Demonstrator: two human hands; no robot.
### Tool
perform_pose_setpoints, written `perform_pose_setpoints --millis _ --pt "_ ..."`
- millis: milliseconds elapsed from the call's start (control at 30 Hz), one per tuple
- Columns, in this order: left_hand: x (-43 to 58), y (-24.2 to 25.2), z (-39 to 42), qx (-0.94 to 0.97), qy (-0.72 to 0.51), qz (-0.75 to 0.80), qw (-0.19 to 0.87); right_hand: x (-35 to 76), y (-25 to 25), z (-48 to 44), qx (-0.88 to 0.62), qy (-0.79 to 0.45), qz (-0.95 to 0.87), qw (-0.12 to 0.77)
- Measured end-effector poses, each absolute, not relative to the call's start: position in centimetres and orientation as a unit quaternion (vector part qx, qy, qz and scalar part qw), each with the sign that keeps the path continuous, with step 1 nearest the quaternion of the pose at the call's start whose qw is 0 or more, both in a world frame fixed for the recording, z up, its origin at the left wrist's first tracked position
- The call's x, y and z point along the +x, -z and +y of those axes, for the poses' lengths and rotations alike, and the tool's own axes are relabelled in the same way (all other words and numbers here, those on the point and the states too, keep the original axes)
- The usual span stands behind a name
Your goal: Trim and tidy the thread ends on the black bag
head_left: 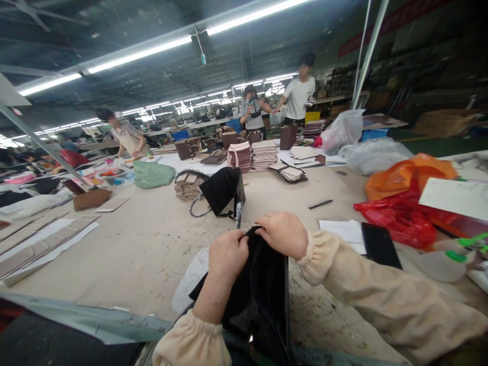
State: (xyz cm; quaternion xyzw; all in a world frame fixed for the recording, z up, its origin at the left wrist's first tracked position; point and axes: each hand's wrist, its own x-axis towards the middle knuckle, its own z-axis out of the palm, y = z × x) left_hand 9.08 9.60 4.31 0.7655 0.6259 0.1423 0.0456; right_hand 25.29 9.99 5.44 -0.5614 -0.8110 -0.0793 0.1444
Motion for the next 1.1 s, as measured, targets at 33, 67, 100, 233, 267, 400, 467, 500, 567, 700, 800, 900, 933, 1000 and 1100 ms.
perform_pose_setpoints --millis 33,67,100,233,267,400,467,500,567,700,800,900,933,1000,1100 --pt "9.1 -4.3 9.6 0.765 -0.142 0.627 0.047 25.2 -5.5 10.0 -0.563 0.081 -0.81 0.142" --pt "9.1 -4.3 9.6 0.764 -0.141 0.629 0.045 25.2 -5.5 10.0 -0.565 0.083 -0.809 0.139" --pt "9.2 -4.2 9.5 0.762 -0.138 0.631 0.043 25.2 -5.5 10.0 -0.567 0.083 -0.808 0.136" --pt "9.4 -4.1 9.4 0.76 -0.139 0.634 0.035 25.2 -5.5 10.0 -0.572 0.084 -0.805 0.133" --pt "9.5 -4.1 9.5 0.762 -0.141 0.631 0.037 25.2 -5.5 10.1 -0.573 0.085 -0.805 0.132" --pt "9.6 -4.2 9.7 0.765 -0.128 0.63 0.044 25.2 -5.4 10.2 -0.573 0.084 -0.805 0.129" --pt "9.7 -4.2 9.7 0.767 -0.117 0.63 0.036 25.2 -5.4 10.3 -0.572 0.086 -0.805 0.134" --pt "9.8 -4.3 9.8 0.769 -0.112 0.629 0.03 25.2 -5.3 10.3 -0.572 0.088 -0.804 0.136" --pt "10.0 -4.4 9.8 0.772 -0.1 0.627 0.019 25.1 -5.3 10.3 -0.574 0.093 -0.801 0.141" --pt "10.3 -4.3 9.8 0.774 -0.105 0.625 0.015 24.9 -5.1 10.4 -0.577 0.087 -0.798 0.153" --pt "10.4 -4.2 9.9 0.78 -0.113 0.616 0.011 24.8 -5.0 10.6 -0.582 0.078 -0.796 0.148" --pt "10.4 -4.3 10.1 0.78 -0.096 0.619 0.002 24.7 -5.5 10.5 -0.592 0.053 -0.791 0.144" --pt "10.4 -4.5 10.2 0.78 -0.087 0.619 0.002 24.8 -5.8 10.3 -0.591 0.039 -0.791 0.154" --pt "10.5 -4.7 10.3 0.787 -0.073 0.613 0.004 25.0 -6.4 9.5 -0.584 0.008 -0.786 0.201" --pt "10.6 -5.1 10.6 0.801 -0.059 0.596 0.005 25.4 -6.7 7.1 -0.556 -0.043 -0.768 0.315"
